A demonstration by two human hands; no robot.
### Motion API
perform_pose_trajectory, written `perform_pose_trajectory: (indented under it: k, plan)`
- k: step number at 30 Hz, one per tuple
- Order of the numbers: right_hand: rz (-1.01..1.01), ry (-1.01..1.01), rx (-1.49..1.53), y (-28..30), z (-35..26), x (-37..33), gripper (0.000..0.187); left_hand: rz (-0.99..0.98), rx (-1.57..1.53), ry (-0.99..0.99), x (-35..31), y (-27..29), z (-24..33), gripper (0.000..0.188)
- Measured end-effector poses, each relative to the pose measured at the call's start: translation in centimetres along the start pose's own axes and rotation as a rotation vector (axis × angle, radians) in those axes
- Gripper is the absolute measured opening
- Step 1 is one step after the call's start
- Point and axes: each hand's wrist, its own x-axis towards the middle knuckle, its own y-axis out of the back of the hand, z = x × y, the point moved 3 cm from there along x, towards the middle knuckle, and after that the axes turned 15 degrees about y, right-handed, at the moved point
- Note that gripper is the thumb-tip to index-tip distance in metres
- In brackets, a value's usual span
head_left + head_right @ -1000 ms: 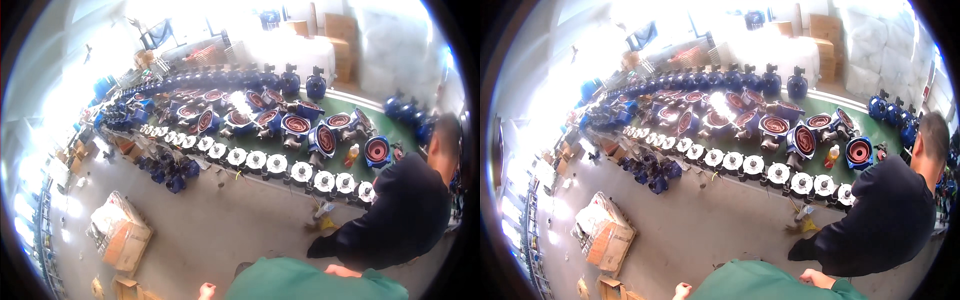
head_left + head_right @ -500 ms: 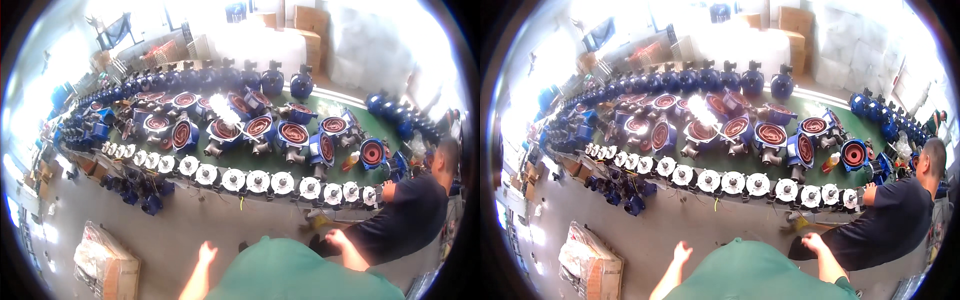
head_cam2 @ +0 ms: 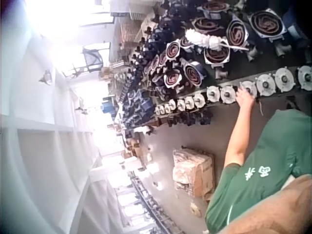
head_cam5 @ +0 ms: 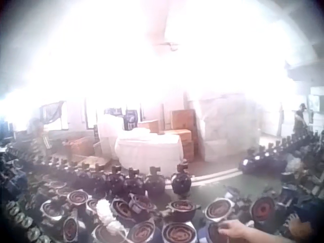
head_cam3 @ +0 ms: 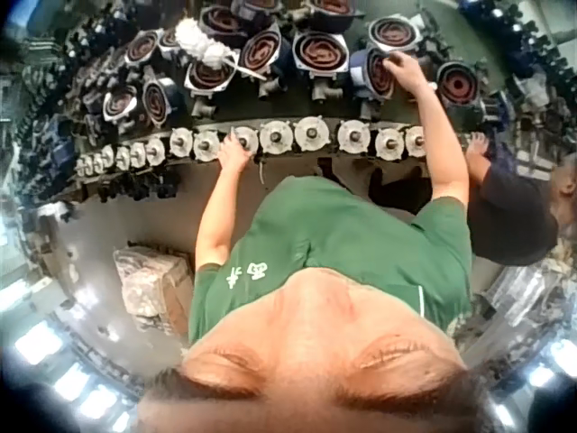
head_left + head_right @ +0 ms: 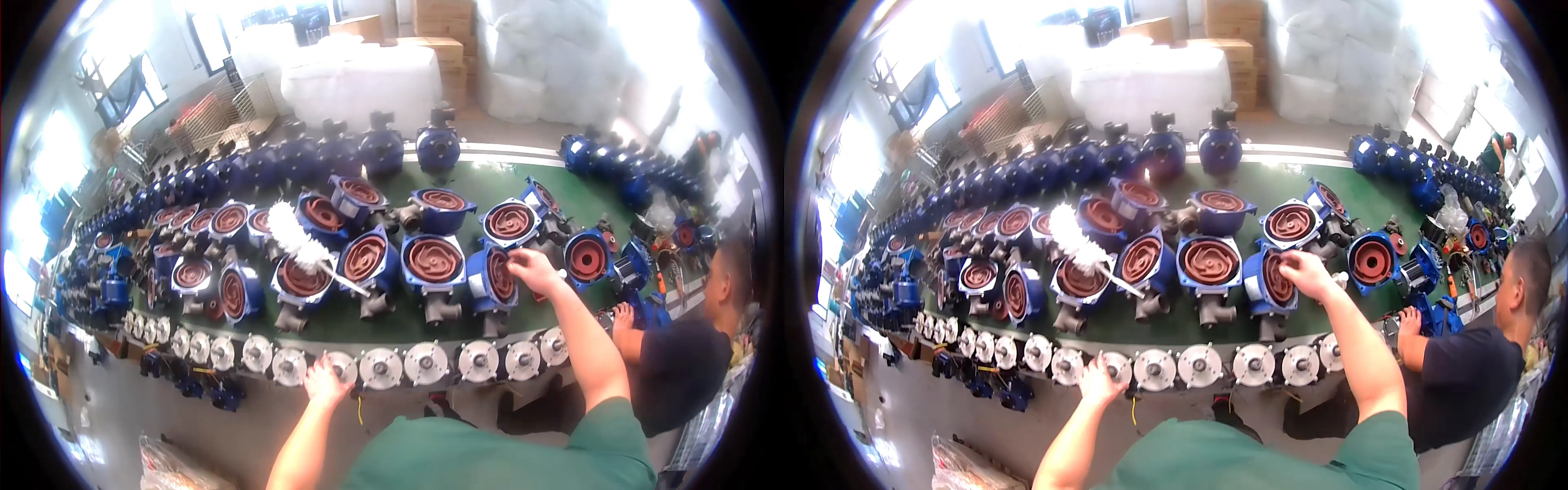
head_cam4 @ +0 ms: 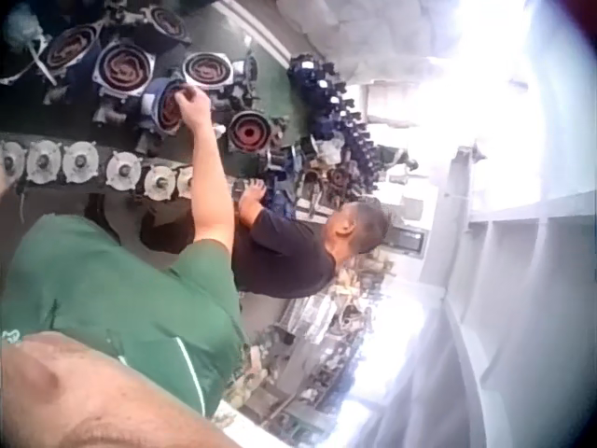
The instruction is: The person assembles water pumps by fastening pump housings with a pneumatic screwdriver, installing impellers, plates, and seals using screwdrivers and by hand, and wiping components with a cloth.
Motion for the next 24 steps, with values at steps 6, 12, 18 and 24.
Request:
perform_pose_trajectory:
  k: [6, 12, 18, 24]
  plan:
    - [-0.016, 0.115, -0.252, 1.4, 10.5, 18.6, 0.036, 0.004, -0.026, 0.117, 0.7, -1.3, 2.0, 0.111]
    - [-0.128, 0.001, -0.659, 0.0, 14.6, 33.5, 0.038, 0.040, 0.093, 0.160, 1.1, -2.2, 3.0, 0.106]
    - [-0.100, -0.148, -0.748, -0.8, 18.0, 43.1, 0.051, 0.063, 0.014, 0.125, 1.7, -3.1, 2.6, 0.109]
    - [0.219, -0.100, -0.431, -1.6, 20.3, 49.7, 0.077, 0.210, -0.098, -0.011, 1.6, -1.5, 3.1, 0.076]
